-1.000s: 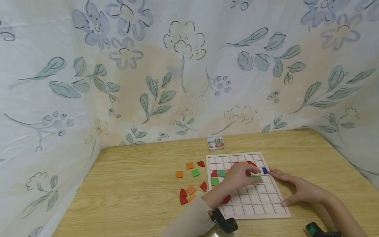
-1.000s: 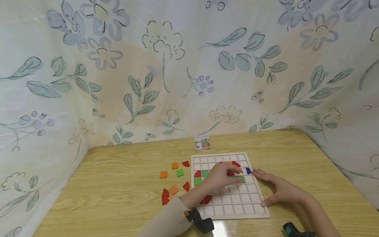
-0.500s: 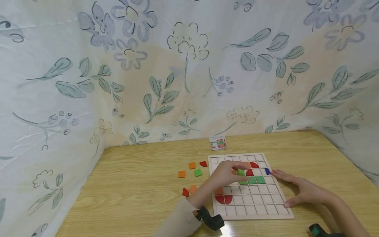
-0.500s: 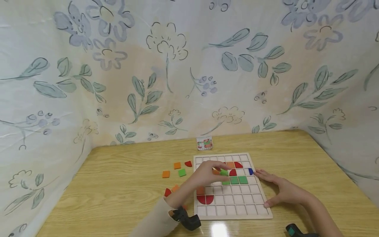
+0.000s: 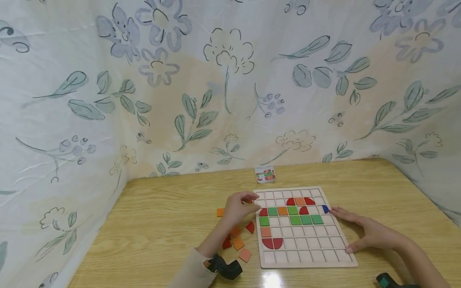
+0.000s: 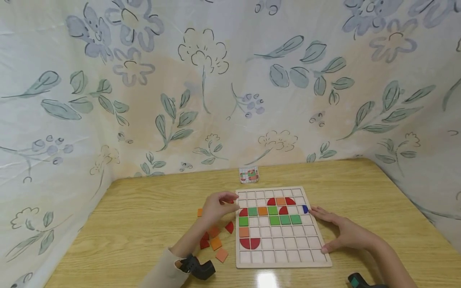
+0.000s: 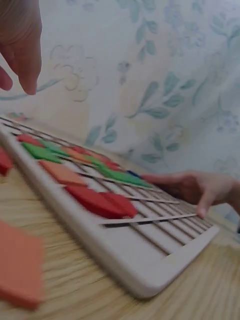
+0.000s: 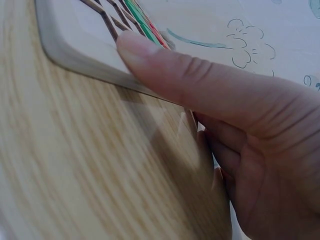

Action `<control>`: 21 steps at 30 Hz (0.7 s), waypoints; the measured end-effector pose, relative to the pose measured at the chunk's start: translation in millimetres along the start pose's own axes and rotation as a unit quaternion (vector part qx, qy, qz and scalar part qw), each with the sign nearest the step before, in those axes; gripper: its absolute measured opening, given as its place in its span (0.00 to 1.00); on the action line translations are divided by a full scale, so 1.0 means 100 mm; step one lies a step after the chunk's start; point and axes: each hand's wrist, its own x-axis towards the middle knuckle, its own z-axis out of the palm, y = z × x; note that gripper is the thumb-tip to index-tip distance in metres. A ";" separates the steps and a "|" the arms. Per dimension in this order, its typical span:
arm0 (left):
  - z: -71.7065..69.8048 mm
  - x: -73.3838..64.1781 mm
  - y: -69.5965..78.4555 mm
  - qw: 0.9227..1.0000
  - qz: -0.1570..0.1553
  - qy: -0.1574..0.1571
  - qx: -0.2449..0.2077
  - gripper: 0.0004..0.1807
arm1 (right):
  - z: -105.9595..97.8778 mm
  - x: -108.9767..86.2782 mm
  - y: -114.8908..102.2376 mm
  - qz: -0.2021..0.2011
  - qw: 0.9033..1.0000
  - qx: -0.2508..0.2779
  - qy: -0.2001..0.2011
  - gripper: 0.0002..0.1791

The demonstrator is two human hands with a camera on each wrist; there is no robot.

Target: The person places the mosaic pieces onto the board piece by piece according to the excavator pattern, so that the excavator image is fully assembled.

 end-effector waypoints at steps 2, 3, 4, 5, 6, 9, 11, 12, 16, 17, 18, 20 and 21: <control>-0.08 -0.03 -0.06 1.000 0.007 0.014 0.020 0.13 | 0.00 0.00 0.00 -0.001 1.000 -0.005 0.000 0.49; -0.11 -0.05 -0.09 0.999 0.007 0.018 0.030 0.12 | 0.00 0.00 0.00 -0.001 1.000 -0.006 0.000 0.49; -0.13 -0.06 -0.12 0.999 0.007 0.019 0.041 0.12 | 0.00 0.00 -0.01 0.000 1.000 -0.013 0.002 0.49; -0.15 -0.07 -0.15 0.999 0.005 0.018 0.050 0.12 | 0.00 0.00 -0.01 -0.001 1.000 -0.012 0.002 0.49; -0.17 -0.08 -0.17 0.998 0.006 0.016 0.058 0.12 | 0.00 0.00 -0.01 0.000 1.000 -0.003 -0.001 0.49; -0.19 -0.10 -0.25 0.997 -0.006 0.008 0.075 0.13 | 0.00 -0.01 0.00 0.009 1.000 -0.007 0.000 0.49; -0.20 -0.10 -0.29 0.997 -0.007 0.002 0.080 0.14 | 0.00 -0.01 0.00 0.013 1.000 -0.007 -0.001 0.49; -0.21 -0.10 -0.30 0.996 -0.006 0.001 0.084 0.14 | 0.00 -0.01 0.00 0.015 1.000 -0.006 -0.002 0.49; -0.25 -0.11 -0.32 0.995 -0.001 -0.004 0.101 0.14 | 0.01 -0.01 0.01 0.008 1.000 0.009 -0.005 0.49; -0.26 -0.12 -0.32 0.994 0.003 -0.007 0.105 0.14 | 0.01 -0.01 0.01 0.003 1.000 0.016 -0.007 0.49; -0.26 -0.12 -0.32 0.994 0.007 -0.010 0.110 0.14 | 0.01 -0.01 0.02 0.008 1.000 0.013 -0.004 0.49; -0.27 -0.12 -0.33 0.993 0.012 -0.018 0.115 0.14 | 0.00 -0.01 0.02 0.010 1.000 0.011 -0.002 0.49; -0.28 -0.13 -0.33 0.993 0.016 -0.023 0.119 0.14 | 0.00 -0.01 0.02 0.007 1.000 0.015 -0.003 0.49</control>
